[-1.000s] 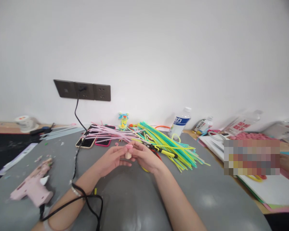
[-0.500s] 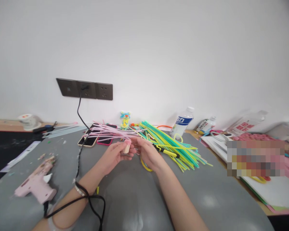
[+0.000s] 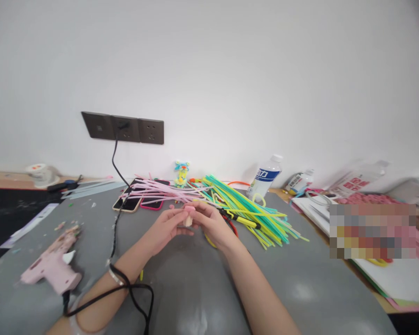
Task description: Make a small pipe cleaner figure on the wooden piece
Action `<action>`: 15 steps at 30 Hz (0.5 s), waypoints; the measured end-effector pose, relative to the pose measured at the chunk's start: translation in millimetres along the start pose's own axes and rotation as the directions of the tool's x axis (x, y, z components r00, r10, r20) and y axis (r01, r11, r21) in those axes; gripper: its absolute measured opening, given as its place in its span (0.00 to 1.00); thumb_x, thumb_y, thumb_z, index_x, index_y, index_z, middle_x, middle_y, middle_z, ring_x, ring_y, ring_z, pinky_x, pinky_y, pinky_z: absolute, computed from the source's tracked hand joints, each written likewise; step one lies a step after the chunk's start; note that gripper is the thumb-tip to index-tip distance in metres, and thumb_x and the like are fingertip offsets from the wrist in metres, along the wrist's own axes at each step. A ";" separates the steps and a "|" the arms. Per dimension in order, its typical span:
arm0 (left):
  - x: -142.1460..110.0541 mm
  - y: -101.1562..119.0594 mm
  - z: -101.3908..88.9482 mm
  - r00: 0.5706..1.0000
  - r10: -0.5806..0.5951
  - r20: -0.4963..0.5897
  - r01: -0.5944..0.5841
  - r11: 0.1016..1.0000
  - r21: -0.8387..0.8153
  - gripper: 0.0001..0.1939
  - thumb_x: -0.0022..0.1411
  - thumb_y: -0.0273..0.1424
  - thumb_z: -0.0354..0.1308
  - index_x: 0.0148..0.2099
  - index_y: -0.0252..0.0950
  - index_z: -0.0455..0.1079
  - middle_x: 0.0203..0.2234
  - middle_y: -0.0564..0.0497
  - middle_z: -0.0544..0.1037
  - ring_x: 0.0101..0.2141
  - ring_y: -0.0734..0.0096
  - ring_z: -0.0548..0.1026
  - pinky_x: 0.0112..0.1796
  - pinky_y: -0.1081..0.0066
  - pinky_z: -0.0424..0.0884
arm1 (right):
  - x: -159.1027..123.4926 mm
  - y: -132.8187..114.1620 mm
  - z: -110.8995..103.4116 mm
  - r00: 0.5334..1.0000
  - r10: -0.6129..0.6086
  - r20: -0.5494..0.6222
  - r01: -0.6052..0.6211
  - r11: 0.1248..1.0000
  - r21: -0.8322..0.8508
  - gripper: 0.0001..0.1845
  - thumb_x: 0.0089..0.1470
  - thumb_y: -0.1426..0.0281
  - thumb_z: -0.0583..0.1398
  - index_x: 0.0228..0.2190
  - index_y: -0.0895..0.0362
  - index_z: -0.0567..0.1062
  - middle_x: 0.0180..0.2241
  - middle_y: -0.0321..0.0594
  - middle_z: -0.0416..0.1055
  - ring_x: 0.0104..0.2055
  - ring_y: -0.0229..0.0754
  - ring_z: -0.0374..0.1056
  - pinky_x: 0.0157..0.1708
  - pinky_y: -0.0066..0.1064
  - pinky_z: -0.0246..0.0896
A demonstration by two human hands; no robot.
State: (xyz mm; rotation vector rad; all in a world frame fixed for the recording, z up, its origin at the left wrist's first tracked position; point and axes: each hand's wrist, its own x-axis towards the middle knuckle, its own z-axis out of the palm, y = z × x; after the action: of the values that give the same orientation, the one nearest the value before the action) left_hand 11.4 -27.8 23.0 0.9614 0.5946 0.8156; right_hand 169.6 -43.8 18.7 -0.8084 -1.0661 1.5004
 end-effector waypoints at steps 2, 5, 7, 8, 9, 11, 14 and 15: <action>0.6 0.1 -0.5 1.000 -0.003 0.012 0.003 1.000 -0.027 0.16 0.56 0.41 0.65 0.39 0.32 0.79 0.31 0.45 0.79 0.36 0.62 0.78 0.35 0.65 0.76 | -0.4 -2.1 0.4 1.000 -0.001 -0.006 0.001 1.000 -0.007 0.14 0.47 0.62 0.69 0.35 0.55 0.80 0.30 0.36 0.73 0.27 0.35 0.62 0.25 0.27 0.54; 0.8 1.2 -0.4 1.000 -0.008 0.024 0.009 0.999 -0.040 0.18 0.56 0.42 0.65 0.39 0.32 0.79 0.32 0.44 0.79 0.36 0.60 0.78 0.35 0.64 0.76 | -0.7 -5.1 1.6 1.000 -0.003 -0.014 0.003 1.000 -0.008 0.14 0.46 0.62 0.69 0.34 0.55 0.81 0.29 0.36 0.74 0.28 0.35 0.62 0.25 0.26 0.53; 0.3 1.8 -0.1 0.999 -0.002 0.037 0.002 1.000 0.004 0.16 0.56 0.41 0.65 0.39 0.33 0.79 0.33 0.45 0.79 0.37 0.61 0.77 0.36 0.65 0.76 | -0.7 -6.6 2.2 1.000 -0.008 -0.010 0.007 1.000 -0.003 0.13 0.46 0.62 0.69 0.35 0.55 0.81 0.30 0.37 0.74 0.28 0.36 0.63 0.26 0.27 0.53; 0.0 2.0 0.0 0.999 0.004 0.044 -0.006 0.999 0.032 0.15 0.56 0.39 0.66 0.40 0.33 0.79 0.34 0.45 0.79 0.38 0.62 0.77 0.36 0.66 0.76 | -0.8 -7.1 2.4 1.000 -0.011 -0.007 0.011 1.000 -0.001 0.13 0.47 0.62 0.69 0.35 0.55 0.81 0.30 0.37 0.74 0.29 0.36 0.63 0.26 0.27 0.54; -0.4 2.1 0.0 0.999 0.012 0.048 -0.015 0.998 0.056 0.14 0.56 0.38 0.66 0.40 0.34 0.79 0.35 0.46 0.79 0.38 0.63 0.76 0.37 0.66 0.75 | -0.8 -7.5 2.5 1.000 -0.013 -0.004 0.013 1.000 0.001 0.13 0.47 0.63 0.69 0.35 0.55 0.81 0.30 0.37 0.74 0.29 0.36 0.64 0.26 0.26 0.54; -0.7 2.2 0.0 0.998 0.022 0.051 -0.025 0.997 0.071 0.14 0.55 0.37 0.67 0.41 0.35 0.79 0.36 0.46 0.79 0.38 0.64 0.76 0.37 0.67 0.75 | -1.0 -7.7 2.6 1.000 -0.014 -0.001 0.014 1.000 0.003 0.13 0.47 0.63 0.69 0.35 0.55 0.82 0.30 0.37 0.74 0.29 0.36 0.64 0.26 0.26 0.54; -0.5 2.8 0.1 0.999 0.014 0.050 -0.015 0.999 0.033 0.14 0.55 0.38 0.67 0.41 0.35 0.80 0.34 0.46 0.79 0.38 0.64 0.77 0.37 0.67 0.75 | -1.1 -6.7 1.6 1.000 -0.021 0.005 0.021 1.000 0.014 0.13 0.48 0.61 0.68 0.35 0.55 0.82 0.30 0.38 0.75 0.29 0.36 0.63 0.26 0.26 0.54; -0.4 3.1 0.1 0.999 0.010 0.049 -0.012 1.000 0.022 0.14 0.55 0.38 0.67 0.40 0.35 0.80 0.34 0.46 0.80 0.37 0.64 0.77 0.36 0.67 0.75 | -1.2 -6.2 0.9 1.000 -0.025 0.010 0.025 1.000 0.016 0.13 0.48 0.61 0.68 0.36 0.55 0.82 0.31 0.38 0.75 0.29 0.36 0.64 0.26 0.26 0.54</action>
State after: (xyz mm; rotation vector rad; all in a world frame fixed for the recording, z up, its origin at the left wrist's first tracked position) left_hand 10.2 -27.2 25.9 1.0029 0.5573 0.7945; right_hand 171.3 -45.0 24.7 -0.7742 -1.0664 1.4913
